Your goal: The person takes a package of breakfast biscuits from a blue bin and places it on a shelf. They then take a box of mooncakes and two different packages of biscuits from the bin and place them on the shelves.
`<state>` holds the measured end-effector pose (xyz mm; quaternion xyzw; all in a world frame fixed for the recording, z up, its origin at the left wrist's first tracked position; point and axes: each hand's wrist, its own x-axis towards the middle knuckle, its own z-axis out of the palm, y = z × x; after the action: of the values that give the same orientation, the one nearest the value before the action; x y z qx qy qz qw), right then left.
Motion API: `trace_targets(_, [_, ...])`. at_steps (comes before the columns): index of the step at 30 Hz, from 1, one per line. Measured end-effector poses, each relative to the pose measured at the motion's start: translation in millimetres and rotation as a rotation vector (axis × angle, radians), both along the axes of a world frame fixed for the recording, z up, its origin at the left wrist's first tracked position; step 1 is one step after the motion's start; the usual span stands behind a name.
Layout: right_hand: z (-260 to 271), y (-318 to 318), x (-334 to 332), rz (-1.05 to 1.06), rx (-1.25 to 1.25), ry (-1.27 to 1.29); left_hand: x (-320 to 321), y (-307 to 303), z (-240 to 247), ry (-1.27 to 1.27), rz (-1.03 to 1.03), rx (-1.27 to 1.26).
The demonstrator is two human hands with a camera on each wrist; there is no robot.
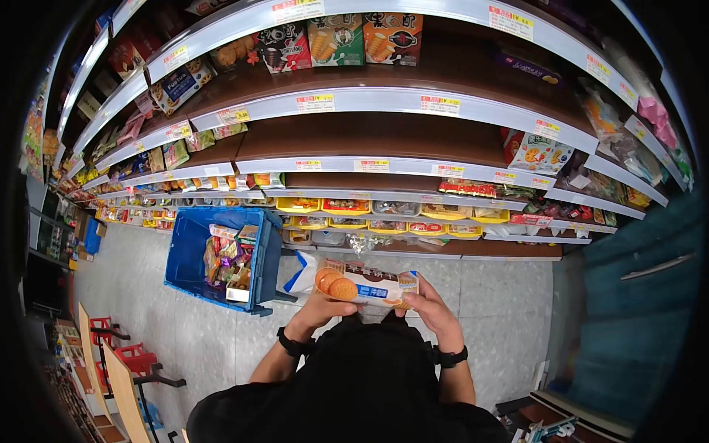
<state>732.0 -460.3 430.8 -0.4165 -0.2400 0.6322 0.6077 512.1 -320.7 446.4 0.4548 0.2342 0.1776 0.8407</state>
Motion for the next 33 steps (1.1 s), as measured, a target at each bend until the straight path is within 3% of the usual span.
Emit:
trace_targets(6, [5.8,1.0,-28.0,-0.013,0.023,0.047,-30.1,19.8,-11.3,-0.005,-0.234,0.009])
trace_targets(8, [7.3,-0.1,-49.7,-0.024,0.015,0.021,-32.5,23.2,3.2,-0.19,-0.177,-0.123])
trace_targets(12, [9.4,13.1,-102.1,-0.141,-0.044,0.04,-43.1,35.1,-1.6,-0.342,-0.401,-0.245])
trace_targets(13, [5.0,9.3,-105.7,-0.083,-0.041,0.131,-48.4,34.4,-4.3,-0.352,-0.408,-0.25])
trace_targets(16, [2.9,15.4,-125.6,-0.167,-0.086,0.11,-61.1,46.8,-3.4,-0.375,-0.42,-0.241])
trace_targets(22, [22.3,60.1,-123.4,0.034,-0.048,0.019,-81.0,67.3,4.5,-0.428,-0.301,-0.178])
trace_targets(24, [31.2,75.3,-127.4,0.062,-0.037,-0.019,-87.1,70.9,-1.2,-0.404,-0.169,-0.076])
trace_targets(27, [42.8,83.1,-135.9,0.081,-0.043,-0.096,-94.6,76.2,3.0,-0.394,-0.165,-0.11])
trace_targets(33, [29.8,82.3,-136.2,0.139,-0.037,-0.002,-99.8,78.5,-1.5,-0.367,-0.175,-0.133])
